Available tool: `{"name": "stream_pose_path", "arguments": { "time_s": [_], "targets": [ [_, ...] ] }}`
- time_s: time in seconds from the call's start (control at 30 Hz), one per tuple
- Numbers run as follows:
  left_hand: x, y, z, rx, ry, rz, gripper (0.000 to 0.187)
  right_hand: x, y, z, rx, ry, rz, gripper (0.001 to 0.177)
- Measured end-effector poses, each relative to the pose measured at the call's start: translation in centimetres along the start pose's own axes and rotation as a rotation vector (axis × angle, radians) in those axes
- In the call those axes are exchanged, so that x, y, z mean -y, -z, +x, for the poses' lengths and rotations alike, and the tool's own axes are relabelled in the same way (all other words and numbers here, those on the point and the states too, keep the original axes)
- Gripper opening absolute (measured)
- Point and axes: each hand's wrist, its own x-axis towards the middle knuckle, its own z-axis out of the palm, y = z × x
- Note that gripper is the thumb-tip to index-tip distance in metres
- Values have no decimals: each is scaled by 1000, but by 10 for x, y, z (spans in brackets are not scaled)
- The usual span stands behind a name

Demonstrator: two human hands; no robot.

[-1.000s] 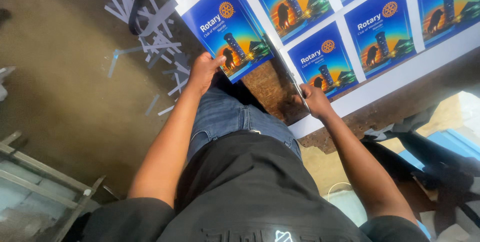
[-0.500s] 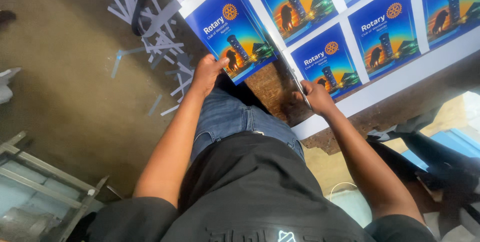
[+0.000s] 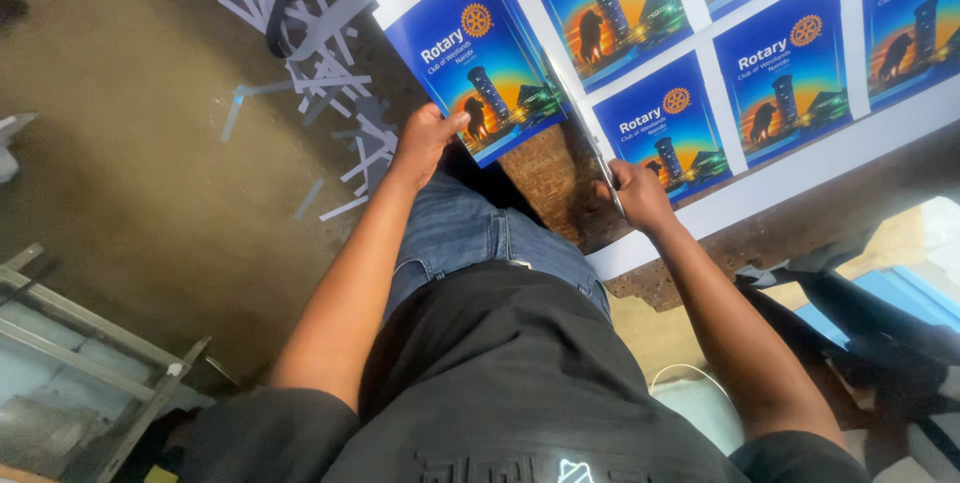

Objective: The person uses scissors to cut individual printed posters from a large sheet laid on a wooden workbench. They separate each poster along the printed grid lines and set the cut pieces aside while continuing to trim the remaining sheet.

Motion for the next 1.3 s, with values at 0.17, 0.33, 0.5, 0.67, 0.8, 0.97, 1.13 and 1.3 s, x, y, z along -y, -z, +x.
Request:
{"name": "stream_pose_path", "arguments": {
  "time_s": [0.17,0.33,0.5,0.67,0.8,0.97,1.13,1.3],
  "targets": [
    [10,4,-1,-6,11,-14,30,25,7,-9,29,-4,-18,35],
    [7,6,2,4,12,-7,33,50,16,-6,20,29,5,37],
    [14,10,6,5,22,-9,32,38,14,6,3,34,-2,36],
    [4,6,-2,5,27,-8,32,33,11,4,-2,35,5,38],
    [6,6,2,-12,27,-10,31,35,12,3,-9,45,-8,39],
    [-2,-2,-5,-16,35,-22,31,84,27,-15,14,63,-25,38],
    [7,4,0,-20,31,-17,31,129,41,-24,19,80,2,39],
    [3,1,-1,-4,33,-5,31,108,31,-7,12,82,-9,38]
  ]
}}
